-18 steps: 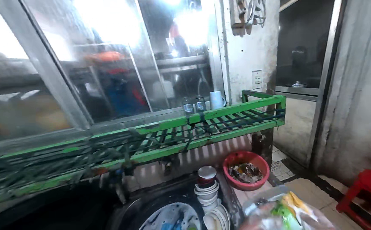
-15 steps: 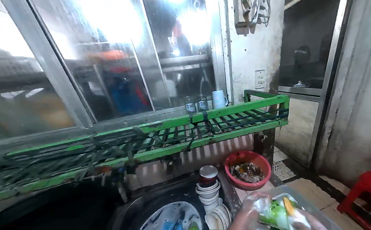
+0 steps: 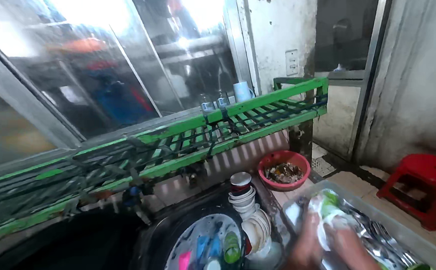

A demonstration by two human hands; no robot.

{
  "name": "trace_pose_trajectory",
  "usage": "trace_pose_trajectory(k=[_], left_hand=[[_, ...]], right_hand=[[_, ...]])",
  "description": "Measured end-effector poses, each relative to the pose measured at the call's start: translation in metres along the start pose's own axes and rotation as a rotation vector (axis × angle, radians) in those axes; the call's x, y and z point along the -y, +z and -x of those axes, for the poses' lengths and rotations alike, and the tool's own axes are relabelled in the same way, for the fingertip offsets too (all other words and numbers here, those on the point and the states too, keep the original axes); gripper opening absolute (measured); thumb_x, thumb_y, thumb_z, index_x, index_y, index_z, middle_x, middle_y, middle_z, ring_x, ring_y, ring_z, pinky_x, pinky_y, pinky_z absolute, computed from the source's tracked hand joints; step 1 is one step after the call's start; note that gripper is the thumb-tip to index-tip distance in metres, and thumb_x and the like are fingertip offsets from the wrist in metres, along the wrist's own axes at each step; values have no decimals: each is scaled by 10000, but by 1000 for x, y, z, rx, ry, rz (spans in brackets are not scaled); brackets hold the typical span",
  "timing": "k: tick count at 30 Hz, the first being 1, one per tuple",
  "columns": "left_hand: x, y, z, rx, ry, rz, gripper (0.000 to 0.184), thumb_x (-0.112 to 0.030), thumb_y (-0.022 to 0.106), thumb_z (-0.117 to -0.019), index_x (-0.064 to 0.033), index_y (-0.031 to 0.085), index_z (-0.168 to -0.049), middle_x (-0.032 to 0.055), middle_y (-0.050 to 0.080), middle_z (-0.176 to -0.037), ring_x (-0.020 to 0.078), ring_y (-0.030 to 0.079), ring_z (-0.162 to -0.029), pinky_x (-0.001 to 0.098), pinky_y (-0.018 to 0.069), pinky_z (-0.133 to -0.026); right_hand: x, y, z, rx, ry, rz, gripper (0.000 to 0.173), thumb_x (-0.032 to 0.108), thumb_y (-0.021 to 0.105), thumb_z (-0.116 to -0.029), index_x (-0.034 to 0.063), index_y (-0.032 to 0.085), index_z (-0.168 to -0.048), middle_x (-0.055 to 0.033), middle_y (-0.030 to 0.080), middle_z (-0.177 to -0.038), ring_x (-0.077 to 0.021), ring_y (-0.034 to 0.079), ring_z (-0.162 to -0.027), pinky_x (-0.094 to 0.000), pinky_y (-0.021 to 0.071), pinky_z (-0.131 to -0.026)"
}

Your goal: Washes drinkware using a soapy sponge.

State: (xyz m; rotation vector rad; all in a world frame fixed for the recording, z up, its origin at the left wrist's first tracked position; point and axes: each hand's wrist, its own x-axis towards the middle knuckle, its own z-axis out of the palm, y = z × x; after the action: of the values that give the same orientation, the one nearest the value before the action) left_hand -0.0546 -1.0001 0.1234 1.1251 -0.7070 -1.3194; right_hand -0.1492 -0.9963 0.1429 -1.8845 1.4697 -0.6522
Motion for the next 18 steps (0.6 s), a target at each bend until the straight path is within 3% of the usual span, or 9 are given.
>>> trace_pose_trajectory(k=[2,4,6,8,9,11,13,15,18], left_hand=[[3,3,-2,-28,-48,-90,513,-181,442,-1093,-20,324,-1565,194,461,-1528,247,490,-1360,415,429,-1121],[11,11,-11,-103,-54,-68,549,-236,527,-1077,-42,336,-1554,182,504,-1494,247,526,-1340,418,463,-1106],[12,12,-12,-94,-56,67,506,-241,489,-1091,-60,353,-1544,163,539,-1439,231,566,-1264,409,496,-1047],[5,12,-9,-70,-85,186,432,-310,410,-1113,-86,421,-1482,130,618,-1280,200,633,-1098,387,552,-909],[-1,13,-9,-58,-88,232,420,-338,396,-1112,-88,461,-1444,121,643,-1238,194,649,-1072,383,562,-893],[-7,10,-8,-5,-75,182,427,-325,389,-1118,-78,465,-1458,109,625,-1299,175,620,-1153,366,531,-972],[-1,7,-7,-1,-65,74,427,-285,452,-1104,-57,476,-1465,123,635,-1319,182,631,-1173,371,543,-994],[1,8,11,-48,-71,52,380,-194,429,-1109,-19,469,-1443,136,641,-1252,169,642,-1091,351,553,-934],[4,2,19,-11,-50,-143,369,-123,310,-1118,62,452,-1406,144,617,-1214,131,601,-1044,307,521,-919]], right_hand=[[-28,10,-2,60,-226,420,324,111,535,-1004,-119,678,-1180,-333,663,-1213,-504,591,-1236,-696,310,-1146],[-40,16,-8,24,-219,399,364,157,552,-1007,-93,660,-1248,-307,657,-1256,-462,581,-1273,-644,301,-1178],[-27,12,-16,-24,30,-25,411,125,579,-997,-128,583,-1320,-289,626,-1312,-361,587,-1283,-492,431,-1128],[0,5,-16,-146,293,-564,284,81,485,-1036,-73,559,-1263,-189,634,-1111,-231,641,-999,-402,550,-865],[10,3,-15,-157,319,-603,290,86,479,-1041,-72,549,-1273,-192,628,-1118,-233,636,-998,-407,548,-865],[11,1,-12,-60,184,-211,403,92,535,-1017,-142,537,-1346,-302,598,-1327,-352,574,-1282,-462,427,-1121],[-12,8,-10,5,-65,268,445,196,537,-1007,-90,600,-1341,-281,623,-1341,-400,534,-1350,-546,284,-1228],[-31,9,2,56,-209,418,383,220,538,-1006,-57,692,-1220,-262,692,-1222,-430,626,-1225,-624,426,-1097],[-20,-14,13,285,-72,203,357,157,563,-1014,-82,651,-1263,-280,639,-1309,-432,580,-1277,-614,422,-1099]])
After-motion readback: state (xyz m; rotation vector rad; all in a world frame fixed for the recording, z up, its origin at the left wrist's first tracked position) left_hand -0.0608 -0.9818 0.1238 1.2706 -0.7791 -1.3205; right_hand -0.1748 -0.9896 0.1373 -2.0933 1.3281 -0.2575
